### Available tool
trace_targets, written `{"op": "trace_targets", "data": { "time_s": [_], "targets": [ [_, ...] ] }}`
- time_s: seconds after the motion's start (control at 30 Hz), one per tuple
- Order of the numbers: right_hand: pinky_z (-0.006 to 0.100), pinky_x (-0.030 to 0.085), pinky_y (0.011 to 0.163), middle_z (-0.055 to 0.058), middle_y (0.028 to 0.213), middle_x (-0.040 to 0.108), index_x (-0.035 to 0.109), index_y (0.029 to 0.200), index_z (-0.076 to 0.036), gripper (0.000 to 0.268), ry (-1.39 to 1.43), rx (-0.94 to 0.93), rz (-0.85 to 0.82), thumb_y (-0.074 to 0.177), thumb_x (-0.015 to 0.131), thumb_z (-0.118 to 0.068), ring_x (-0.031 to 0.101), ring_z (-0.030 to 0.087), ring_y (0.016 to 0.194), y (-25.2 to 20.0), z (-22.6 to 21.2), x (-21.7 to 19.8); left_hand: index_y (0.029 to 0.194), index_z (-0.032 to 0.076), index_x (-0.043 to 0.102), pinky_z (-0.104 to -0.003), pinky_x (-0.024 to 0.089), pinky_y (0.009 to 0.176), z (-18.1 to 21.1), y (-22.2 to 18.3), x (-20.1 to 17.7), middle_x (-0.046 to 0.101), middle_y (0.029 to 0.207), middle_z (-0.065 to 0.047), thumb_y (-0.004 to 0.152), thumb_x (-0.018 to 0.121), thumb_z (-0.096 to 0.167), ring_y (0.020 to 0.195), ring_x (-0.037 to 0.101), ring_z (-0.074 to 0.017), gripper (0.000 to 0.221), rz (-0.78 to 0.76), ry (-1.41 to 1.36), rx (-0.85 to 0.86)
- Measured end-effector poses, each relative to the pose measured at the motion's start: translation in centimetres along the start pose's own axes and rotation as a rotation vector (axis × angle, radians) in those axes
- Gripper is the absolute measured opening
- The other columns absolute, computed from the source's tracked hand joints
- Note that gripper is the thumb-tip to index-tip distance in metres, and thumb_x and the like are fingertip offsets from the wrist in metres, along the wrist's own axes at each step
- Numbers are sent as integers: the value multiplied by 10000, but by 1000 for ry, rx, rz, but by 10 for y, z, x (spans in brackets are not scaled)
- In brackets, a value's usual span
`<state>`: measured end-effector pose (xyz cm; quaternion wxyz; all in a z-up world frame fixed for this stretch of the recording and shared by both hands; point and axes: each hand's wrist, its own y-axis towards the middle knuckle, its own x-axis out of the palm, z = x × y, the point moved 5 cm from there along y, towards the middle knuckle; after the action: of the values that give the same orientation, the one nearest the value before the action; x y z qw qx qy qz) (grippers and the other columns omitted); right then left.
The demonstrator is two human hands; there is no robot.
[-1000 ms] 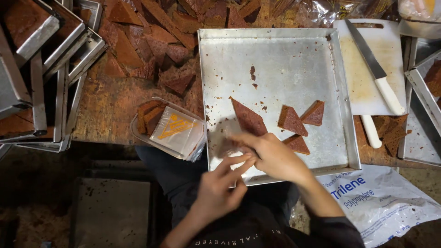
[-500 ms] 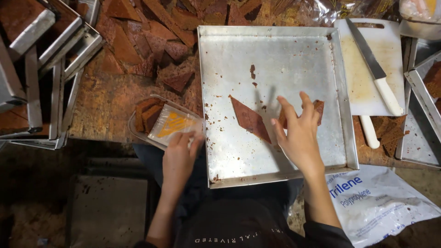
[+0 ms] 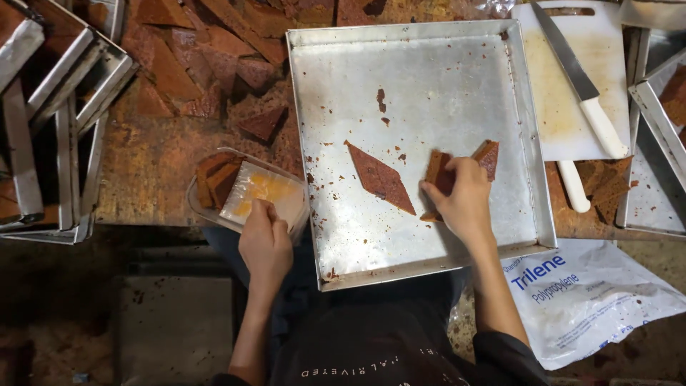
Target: Packing pieces of cake from a baking tray into a plastic container
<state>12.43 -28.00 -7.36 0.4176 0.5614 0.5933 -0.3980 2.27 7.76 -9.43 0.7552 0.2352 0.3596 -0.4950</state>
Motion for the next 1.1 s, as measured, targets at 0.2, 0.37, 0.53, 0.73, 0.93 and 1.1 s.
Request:
{"op": "trace_targets", "data": {
  "time_s": [0.2,0.37,0.53,0.73,0.93,1.1],
  "targets": [
    [552,463,1054,215,1203,628,496,1238,-29,404,896,150,190,982,769,-183,606,425,1208,5,8,-15,892,84,585,-280,583,566,11,2,-15,627,818,-64,819,742,-47,741,702,-251,217,112,-250,58],
    [463,615,852,231,1151,699,620,1223,-13,493,1960,465,-176,1000,580,-452,727,396,1041,8,-26,-14,1056,187,791,-441,596,771,18,11,-15,729,1218,-82,815,695,0,907,722,-357,320,-137,-195,98],
    [476,611,877,265,1203,620,516,1322,24,515,1614,190,-222,845,639,-125,678,405,1063,-20,-56,-5,1077,152,797,-400,581,798,40,7,-29,767,1079,-46,768,656,-68,954,734,-307,404,11,-162,151],
    [437,563,909,174,1150,604,462,1196,-2,509,957,-319,-31,824,805,-52,673,353,1096,-66,-157,-5,1168,163,754,-322,579,841,96,-9,-40,726,1185,16,756,686,-58,1032,725,-220,472,211,-97,323],
    [486,556,991,227,1363,630,617,1360,-7,475,643,-551,-39,893,703,2,632,410,1242,-69,-198,-40,1388,224,650,-264,567,944,106,-8,-41,632,1394,66,811,615,-21,1172,692,-140,628,350,-10,400],
    [387,631,726,90,875,753,695,1077,-68,324,639,-297,100,786,826,-13,776,280,787,-52,-155,-26,1064,134,777,-321,596,746,127,-57,-21,745,1091,-77,848,644,-14,914,752,-267,294,426,-94,658]
  ]
}}
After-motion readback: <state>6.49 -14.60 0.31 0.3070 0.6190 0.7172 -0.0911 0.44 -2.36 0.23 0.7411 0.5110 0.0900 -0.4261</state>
